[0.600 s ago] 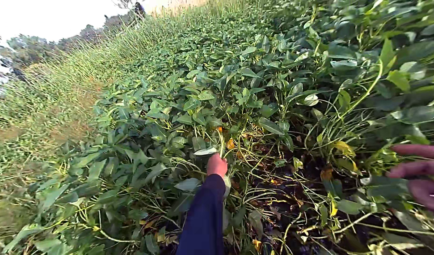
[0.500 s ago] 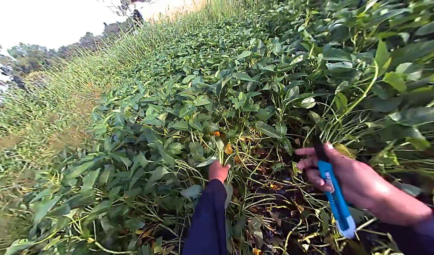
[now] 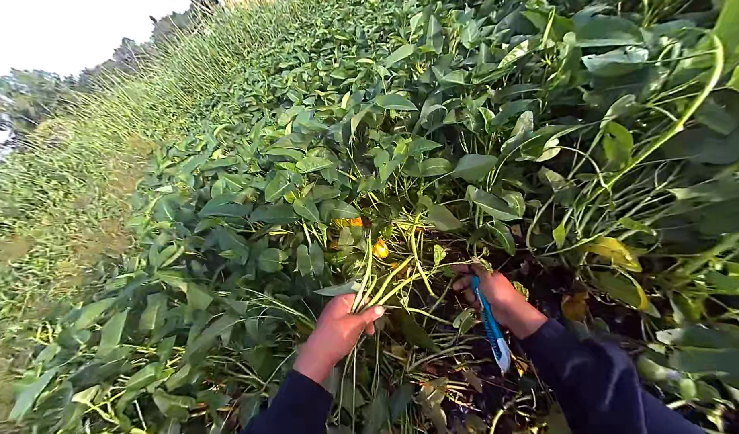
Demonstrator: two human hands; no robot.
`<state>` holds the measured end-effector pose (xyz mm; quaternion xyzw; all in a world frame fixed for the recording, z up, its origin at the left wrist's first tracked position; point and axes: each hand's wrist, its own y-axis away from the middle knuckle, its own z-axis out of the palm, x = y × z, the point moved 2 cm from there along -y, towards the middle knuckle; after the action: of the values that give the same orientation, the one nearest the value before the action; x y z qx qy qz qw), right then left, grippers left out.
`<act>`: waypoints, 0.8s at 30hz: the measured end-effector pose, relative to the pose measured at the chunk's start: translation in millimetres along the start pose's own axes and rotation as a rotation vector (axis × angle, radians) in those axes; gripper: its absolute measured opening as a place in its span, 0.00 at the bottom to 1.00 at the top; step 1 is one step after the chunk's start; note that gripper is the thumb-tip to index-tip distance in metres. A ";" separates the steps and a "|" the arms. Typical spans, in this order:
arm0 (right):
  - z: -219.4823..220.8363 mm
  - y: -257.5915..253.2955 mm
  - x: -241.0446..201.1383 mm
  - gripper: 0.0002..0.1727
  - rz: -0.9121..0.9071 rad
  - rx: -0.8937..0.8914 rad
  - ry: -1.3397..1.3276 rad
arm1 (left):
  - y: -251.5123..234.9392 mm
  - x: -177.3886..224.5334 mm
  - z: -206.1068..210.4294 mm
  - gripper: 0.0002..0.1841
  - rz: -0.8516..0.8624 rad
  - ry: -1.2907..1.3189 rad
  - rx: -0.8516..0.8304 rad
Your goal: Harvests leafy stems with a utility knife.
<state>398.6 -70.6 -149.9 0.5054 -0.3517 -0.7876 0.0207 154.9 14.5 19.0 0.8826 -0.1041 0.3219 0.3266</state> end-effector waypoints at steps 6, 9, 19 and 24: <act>7.2 -5.9 -6.6 0.33 0.109 0.016 0.247 | 20.6 14.3 19.5 0.08 0.076 -0.040 0.010; 4.0 -4.7 -8.2 0.26 0.069 -0.031 0.264 | 21.8 12.9 11.3 0.07 0.056 -0.043 0.037; 25.0 71.0 -1.2 0.35 -0.170 -0.319 0.032 | 114.0 -57.5 -97.1 0.18 0.116 0.638 0.552; 68.0 55.6 19.2 0.38 0.000 -0.377 0.357 | 103.3 -13.8 -76.6 0.07 0.192 0.182 0.868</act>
<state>316.1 -83.7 -116.6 0.6238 -0.1896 -0.7375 0.1763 65.2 -15.6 107.3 0.8922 -0.0117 0.4409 -0.0974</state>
